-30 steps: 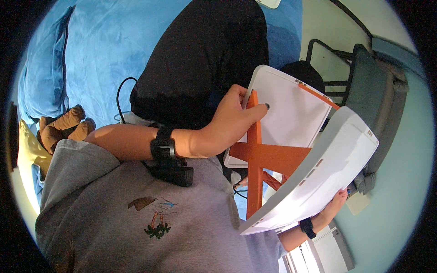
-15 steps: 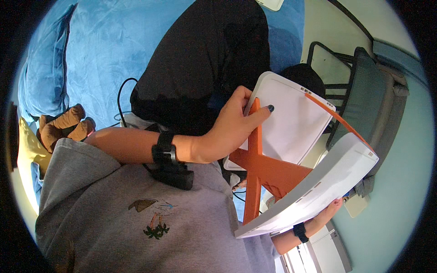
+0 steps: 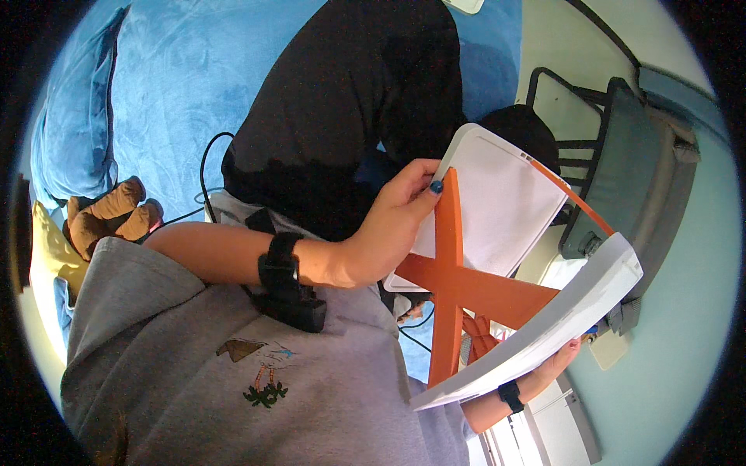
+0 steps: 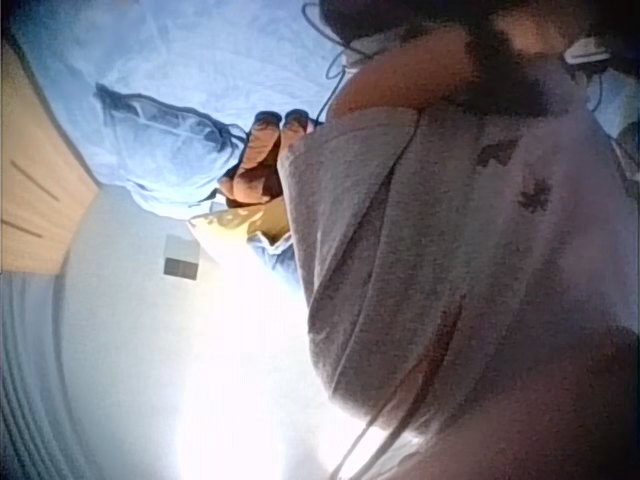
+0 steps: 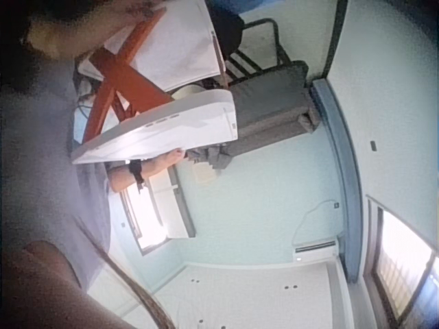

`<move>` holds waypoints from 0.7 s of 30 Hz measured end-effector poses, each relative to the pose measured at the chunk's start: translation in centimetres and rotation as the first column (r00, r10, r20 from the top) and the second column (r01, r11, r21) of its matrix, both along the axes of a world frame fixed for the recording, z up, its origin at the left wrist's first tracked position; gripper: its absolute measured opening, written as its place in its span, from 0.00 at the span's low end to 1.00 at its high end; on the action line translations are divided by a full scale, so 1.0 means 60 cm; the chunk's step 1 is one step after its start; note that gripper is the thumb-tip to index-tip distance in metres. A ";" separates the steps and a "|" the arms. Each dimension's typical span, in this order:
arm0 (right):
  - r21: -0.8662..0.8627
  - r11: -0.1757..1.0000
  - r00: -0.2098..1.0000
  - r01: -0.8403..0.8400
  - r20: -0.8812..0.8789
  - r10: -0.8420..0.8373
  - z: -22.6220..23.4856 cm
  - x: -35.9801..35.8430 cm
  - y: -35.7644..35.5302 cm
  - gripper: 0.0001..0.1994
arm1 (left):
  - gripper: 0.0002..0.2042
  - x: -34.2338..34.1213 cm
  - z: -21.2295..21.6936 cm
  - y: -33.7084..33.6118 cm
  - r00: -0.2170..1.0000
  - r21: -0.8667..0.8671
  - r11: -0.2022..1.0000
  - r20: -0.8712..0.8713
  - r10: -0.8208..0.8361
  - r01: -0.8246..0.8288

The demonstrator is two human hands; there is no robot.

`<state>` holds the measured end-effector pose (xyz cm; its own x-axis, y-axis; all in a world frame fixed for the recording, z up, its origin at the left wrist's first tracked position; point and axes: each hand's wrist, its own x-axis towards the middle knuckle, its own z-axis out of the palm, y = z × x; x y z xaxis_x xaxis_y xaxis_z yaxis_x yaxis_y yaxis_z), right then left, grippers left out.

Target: The person removes orange plastic clips from white square panels, wipes the panels with a cloth, and then reattaches the clips to assemble the panels. The person handles multiple panels and clips, cleaning each panel before reassembly.

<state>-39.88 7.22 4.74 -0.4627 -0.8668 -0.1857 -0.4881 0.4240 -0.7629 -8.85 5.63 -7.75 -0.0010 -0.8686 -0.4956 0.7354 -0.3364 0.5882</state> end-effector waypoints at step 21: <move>-0.003 1.000 1.000 0.024 0.016 -0.024 -0.006 -0.036 0.003 0.17 | 0.17 0.024 0.016 -0.005 0.990 0.068 0.989 -0.058 -0.125 0.129</move>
<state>-42.03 7.42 4.38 -0.4807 -0.8559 -0.1906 -0.4656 0.4333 -0.7717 -7.42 5.34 -6.78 -0.1372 -0.8222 -0.5524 0.7134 -0.4690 0.5208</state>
